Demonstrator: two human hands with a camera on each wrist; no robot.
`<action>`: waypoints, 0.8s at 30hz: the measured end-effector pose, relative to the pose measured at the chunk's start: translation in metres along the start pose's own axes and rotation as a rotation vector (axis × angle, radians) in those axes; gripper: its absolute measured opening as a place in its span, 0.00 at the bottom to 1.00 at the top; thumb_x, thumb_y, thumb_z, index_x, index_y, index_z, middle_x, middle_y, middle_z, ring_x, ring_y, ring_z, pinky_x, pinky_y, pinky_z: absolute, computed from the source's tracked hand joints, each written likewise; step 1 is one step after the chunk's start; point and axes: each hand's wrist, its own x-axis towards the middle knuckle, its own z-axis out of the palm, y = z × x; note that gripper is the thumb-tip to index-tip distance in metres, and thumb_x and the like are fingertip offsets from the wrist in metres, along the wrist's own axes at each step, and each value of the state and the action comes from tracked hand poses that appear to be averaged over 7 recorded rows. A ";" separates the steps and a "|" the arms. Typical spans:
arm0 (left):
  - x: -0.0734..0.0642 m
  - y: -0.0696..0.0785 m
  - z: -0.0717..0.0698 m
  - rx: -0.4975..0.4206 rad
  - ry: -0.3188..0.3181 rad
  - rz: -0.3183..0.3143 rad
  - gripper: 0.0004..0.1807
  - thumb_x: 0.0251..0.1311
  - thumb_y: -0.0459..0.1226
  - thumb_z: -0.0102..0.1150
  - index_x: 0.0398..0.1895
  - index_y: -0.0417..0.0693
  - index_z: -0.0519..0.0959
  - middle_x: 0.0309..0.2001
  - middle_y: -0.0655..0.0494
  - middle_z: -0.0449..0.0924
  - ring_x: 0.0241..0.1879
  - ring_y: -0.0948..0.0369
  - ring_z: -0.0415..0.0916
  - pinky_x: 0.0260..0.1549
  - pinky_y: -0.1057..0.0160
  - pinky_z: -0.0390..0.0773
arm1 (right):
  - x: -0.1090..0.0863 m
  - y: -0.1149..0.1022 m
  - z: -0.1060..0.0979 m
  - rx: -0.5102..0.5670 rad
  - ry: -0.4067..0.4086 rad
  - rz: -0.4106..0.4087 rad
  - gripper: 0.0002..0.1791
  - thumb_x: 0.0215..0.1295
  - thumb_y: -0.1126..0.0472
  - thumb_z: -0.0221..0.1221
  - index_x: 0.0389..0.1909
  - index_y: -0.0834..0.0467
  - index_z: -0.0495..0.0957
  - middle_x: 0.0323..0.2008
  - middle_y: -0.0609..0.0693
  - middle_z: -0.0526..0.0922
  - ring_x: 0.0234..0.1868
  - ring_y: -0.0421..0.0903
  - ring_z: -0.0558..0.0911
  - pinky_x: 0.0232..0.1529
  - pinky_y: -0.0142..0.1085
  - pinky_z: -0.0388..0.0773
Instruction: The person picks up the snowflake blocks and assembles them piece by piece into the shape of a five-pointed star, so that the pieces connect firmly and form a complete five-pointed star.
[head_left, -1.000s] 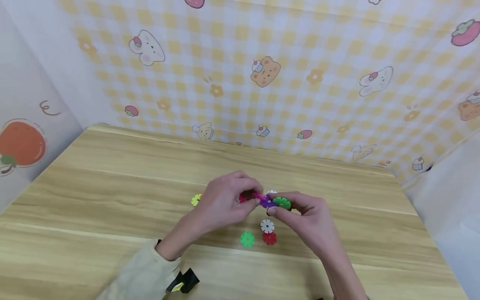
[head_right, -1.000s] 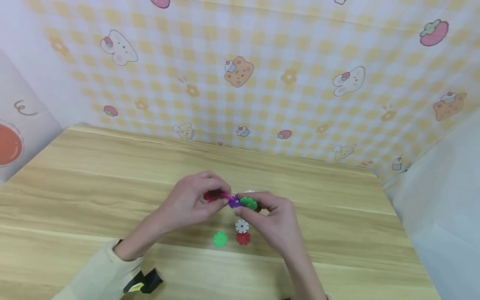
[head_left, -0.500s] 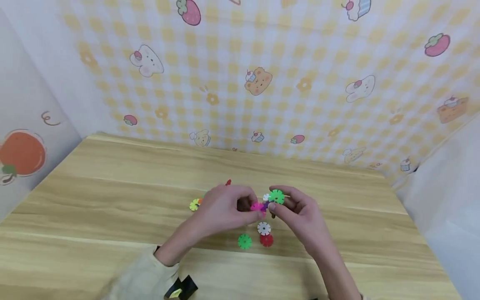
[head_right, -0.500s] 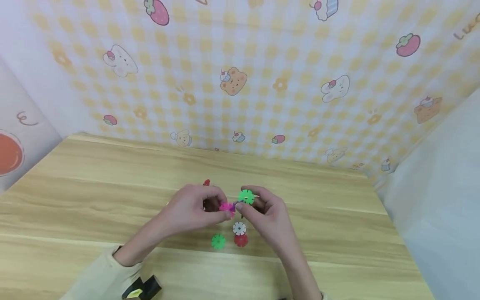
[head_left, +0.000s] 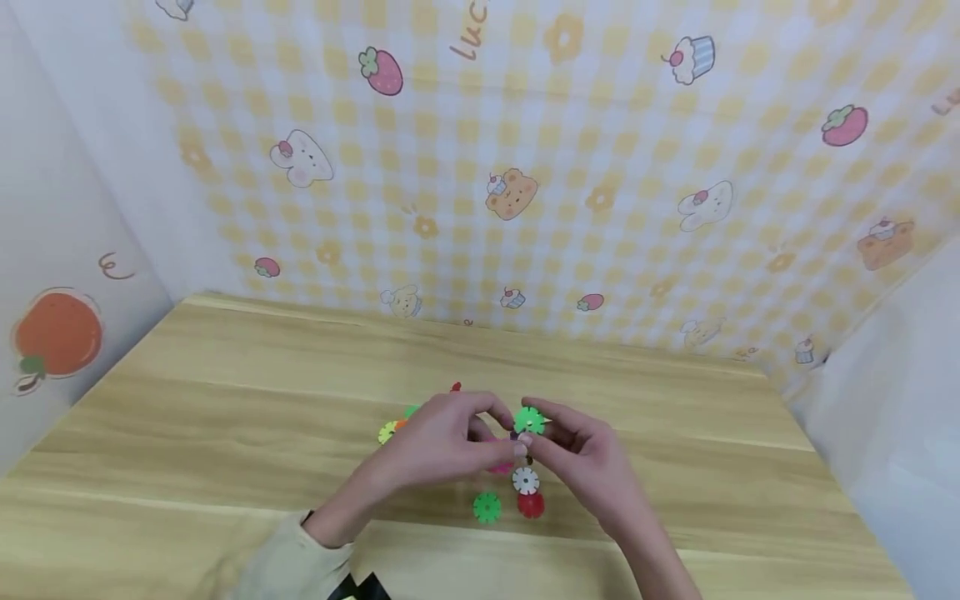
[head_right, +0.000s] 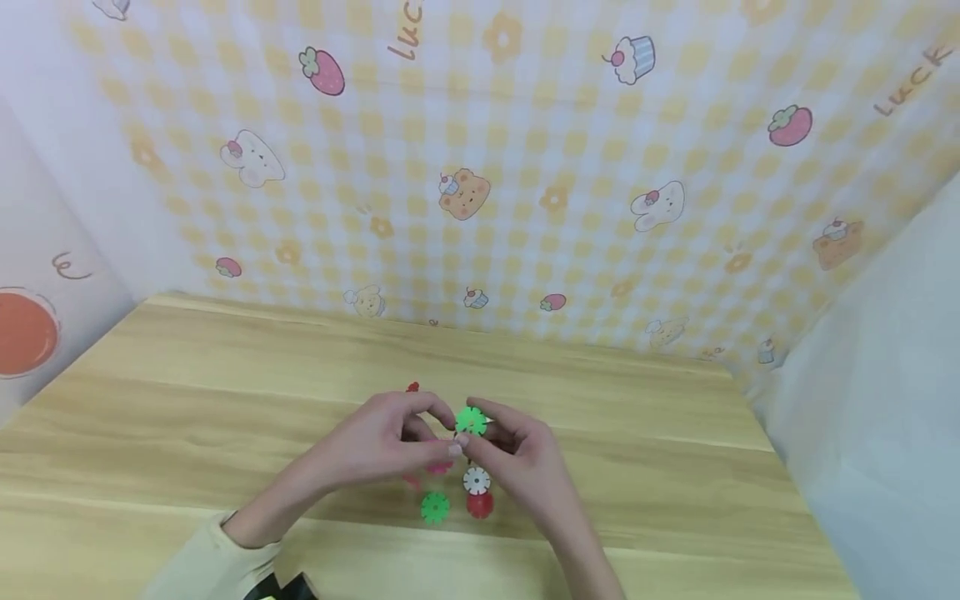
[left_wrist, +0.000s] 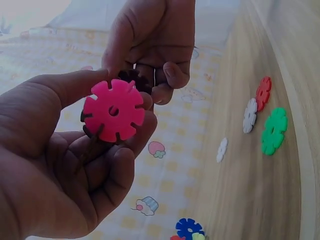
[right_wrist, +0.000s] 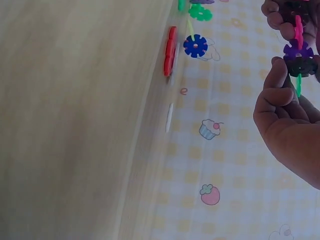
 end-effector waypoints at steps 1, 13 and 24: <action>0.000 -0.002 0.000 -0.037 -0.011 -0.013 0.15 0.63 0.48 0.69 0.43 0.48 0.82 0.29 0.58 0.89 0.27 0.55 0.88 0.30 0.56 0.84 | 0.000 0.001 0.001 -0.007 -0.007 0.002 0.23 0.68 0.57 0.67 0.64 0.51 0.80 0.38 0.52 0.88 0.40 0.48 0.85 0.45 0.34 0.82; 0.006 -0.025 -0.023 -0.091 0.069 -0.085 0.11 0.63 0.40 0.69 0.40 0.41 0.86 0.31 0.50 0.89 0.31 0.55 0.86 0.30 0.51 0.86 | 0.023 0.026 -0.032 -0.154 -0.064 0.227 0.21 0.75 0.58 0.58 0.60 0.67 0.80 0.47 0.57 0.89 0.46 0.46 0.87 0.42 0.37 0.81; 0.007 -0.038 -0.022 -0.277 0.114 -0.240 0.19 0.62 0.42 0.71 0.47 0.38 0.78 0.34 0.48 0.87 0.33 0.55 0.85 0.36 0.60 0.83 | 0.057 0.060 -0.040 -0.427 -0.003 0.167 0.21 0.62 0.58 0.71 0.55 0.60 0.84 0.36 0.49 0.83 0.36 0.44 0.76 0.38 0.34 0.75</action>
